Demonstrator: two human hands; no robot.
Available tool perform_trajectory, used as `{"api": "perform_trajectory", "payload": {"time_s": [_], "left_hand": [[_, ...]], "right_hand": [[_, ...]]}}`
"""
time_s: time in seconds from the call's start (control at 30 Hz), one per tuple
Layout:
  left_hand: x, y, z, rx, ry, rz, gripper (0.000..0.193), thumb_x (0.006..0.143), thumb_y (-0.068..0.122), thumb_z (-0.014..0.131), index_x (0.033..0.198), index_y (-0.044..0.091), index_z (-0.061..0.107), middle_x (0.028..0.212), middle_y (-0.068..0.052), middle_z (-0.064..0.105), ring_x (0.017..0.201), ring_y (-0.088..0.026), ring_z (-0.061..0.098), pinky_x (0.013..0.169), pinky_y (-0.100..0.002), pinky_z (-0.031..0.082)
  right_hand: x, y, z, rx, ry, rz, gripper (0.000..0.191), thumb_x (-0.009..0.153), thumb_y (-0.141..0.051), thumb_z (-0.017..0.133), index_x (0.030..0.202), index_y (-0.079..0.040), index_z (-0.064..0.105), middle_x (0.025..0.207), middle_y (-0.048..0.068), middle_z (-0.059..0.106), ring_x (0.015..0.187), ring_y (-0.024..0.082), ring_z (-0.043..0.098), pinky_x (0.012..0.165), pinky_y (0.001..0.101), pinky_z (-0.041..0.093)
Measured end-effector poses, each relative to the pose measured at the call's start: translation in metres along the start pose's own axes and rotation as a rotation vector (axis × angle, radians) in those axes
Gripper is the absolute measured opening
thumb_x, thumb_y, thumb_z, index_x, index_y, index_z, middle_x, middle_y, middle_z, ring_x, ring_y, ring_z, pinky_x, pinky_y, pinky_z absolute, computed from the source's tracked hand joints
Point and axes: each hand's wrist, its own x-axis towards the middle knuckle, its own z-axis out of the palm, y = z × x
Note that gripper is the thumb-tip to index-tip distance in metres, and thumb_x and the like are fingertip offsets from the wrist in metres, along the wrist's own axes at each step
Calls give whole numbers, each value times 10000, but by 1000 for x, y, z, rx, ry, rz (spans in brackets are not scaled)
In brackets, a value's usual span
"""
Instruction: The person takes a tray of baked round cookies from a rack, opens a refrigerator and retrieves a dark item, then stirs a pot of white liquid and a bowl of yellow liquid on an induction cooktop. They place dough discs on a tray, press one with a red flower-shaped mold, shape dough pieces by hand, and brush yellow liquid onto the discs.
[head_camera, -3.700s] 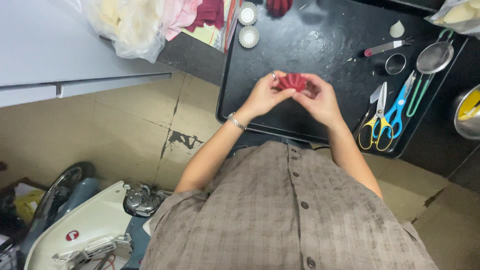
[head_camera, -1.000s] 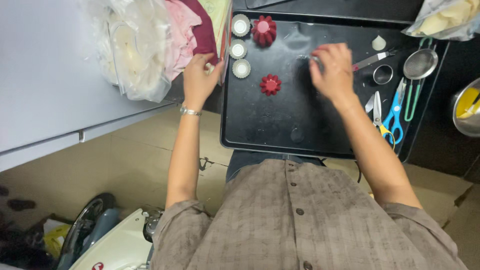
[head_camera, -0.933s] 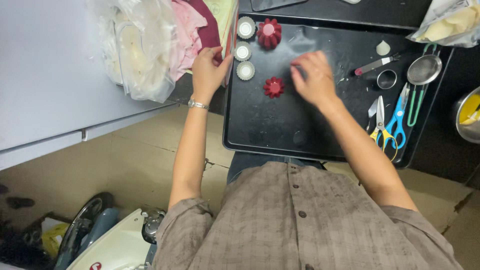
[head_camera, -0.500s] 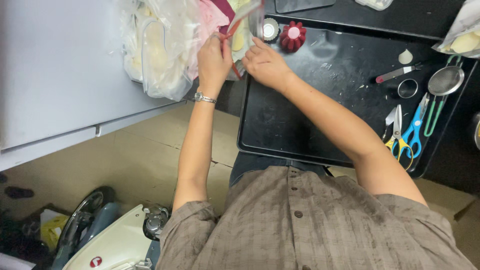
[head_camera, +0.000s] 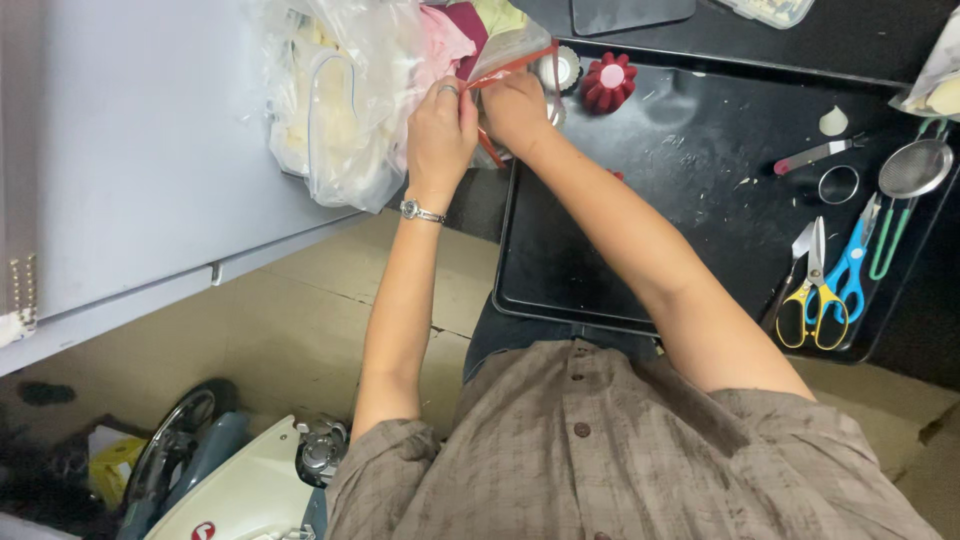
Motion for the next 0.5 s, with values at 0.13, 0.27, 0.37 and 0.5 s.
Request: {"api": "perform_trajectory", "payload": {"time_s": [0.13,0.27,0.37,0.5], "left_hand": [[-3,-5,1,-8,12,1,64,952,54,622,980,-3,618,951,-192,681,856,-409,669,742,-478,540],[-3,-6,0,-19,2,-30,71,942,68,642,969,2,641,929,-173,692,820,-367,683,714,-455,547],[-7,1,-4,-124,-59,-127,108,939,101,671,1003,13,676,905,-136,706,765,-275,709,664,-400,561],[-37,43,-3,-582,-132,-253,113,988,101,706,1055,10,696,1063,-97,705,940,-150,721,769,-303,637]], "right_hand": [[4,3,4,34,47,-57,270,771,-284,735,925,-63,743,910,193,726,933,374,680,894,479,518],[-5,12,0,171,8,-29,377,744,-260,767,1017,-5,720,964,241,695,926,417,648,843,473,515],[-39,17,-18,289,2,22,284,901,-229,721,1061,5,704,1014,225,677,961,413,647,850,476,512],[-105,17,-57,604,250,54,217,1019,-77,626,1217,-8,679,1072,172,646,970,351,650,836,419,530]]}}
